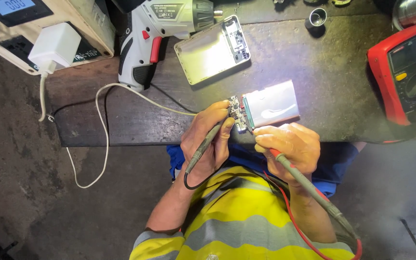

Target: Soldering electronic components onto a circuit board and testing with a multimeter.

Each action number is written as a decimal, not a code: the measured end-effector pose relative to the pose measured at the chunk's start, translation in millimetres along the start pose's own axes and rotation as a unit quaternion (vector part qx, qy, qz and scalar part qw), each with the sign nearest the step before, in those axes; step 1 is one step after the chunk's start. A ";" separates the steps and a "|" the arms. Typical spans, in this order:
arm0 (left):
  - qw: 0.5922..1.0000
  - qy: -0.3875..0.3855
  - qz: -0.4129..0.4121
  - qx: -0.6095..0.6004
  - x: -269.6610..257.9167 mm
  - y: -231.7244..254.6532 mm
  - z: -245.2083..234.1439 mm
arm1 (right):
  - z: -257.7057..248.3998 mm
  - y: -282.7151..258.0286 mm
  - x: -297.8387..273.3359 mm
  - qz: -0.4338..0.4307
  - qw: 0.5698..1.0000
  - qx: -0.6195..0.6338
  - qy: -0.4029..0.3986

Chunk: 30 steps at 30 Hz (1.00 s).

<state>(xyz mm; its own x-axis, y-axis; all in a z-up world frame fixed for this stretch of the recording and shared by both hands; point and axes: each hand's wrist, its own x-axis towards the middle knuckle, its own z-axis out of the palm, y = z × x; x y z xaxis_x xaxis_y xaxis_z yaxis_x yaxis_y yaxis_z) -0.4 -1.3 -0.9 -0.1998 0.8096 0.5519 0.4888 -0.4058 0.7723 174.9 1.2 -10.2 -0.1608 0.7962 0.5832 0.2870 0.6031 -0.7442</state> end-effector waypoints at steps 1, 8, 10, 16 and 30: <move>1.000 -0.001 -0.002 0.002 -0.2 0.3 -0.3 | 0.2 0.0 -0.2 0.000 1.000 0.002 0.000; 1.000 0.000 0.003 0.004 0.1 -0.6 0.2 | -0.3 -1.3 0.6 0.001 1.000 0.000 -0.003; 1.000 -0.008 0.002 0.002 0.7 -0.4 -0.2 | 0.1 -1.2 0.2 -0.003 1.000 -0.012 -0.003; 1.000 -0.016 -0.003 0.003 4.6 3.0 -1.3 | 0.6 -1.2 -0.2 0.009 1.000 0.004 -0.002; 0.999 -0.021 0.019 0.036 8.2 3.2 0.6 | 1.8 1.7 2.9 -0.012 1.000 0.012 0.002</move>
<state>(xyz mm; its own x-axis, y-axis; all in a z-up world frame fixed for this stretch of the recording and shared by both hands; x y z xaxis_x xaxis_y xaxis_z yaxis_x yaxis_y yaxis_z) 0.0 4.3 5.9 -0.1461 0.8119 0.5653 0.5557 -0.4054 0.7258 173.2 4.7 -10.5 -0.1635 0.7811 0.6026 0.2596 0.6234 -0.7376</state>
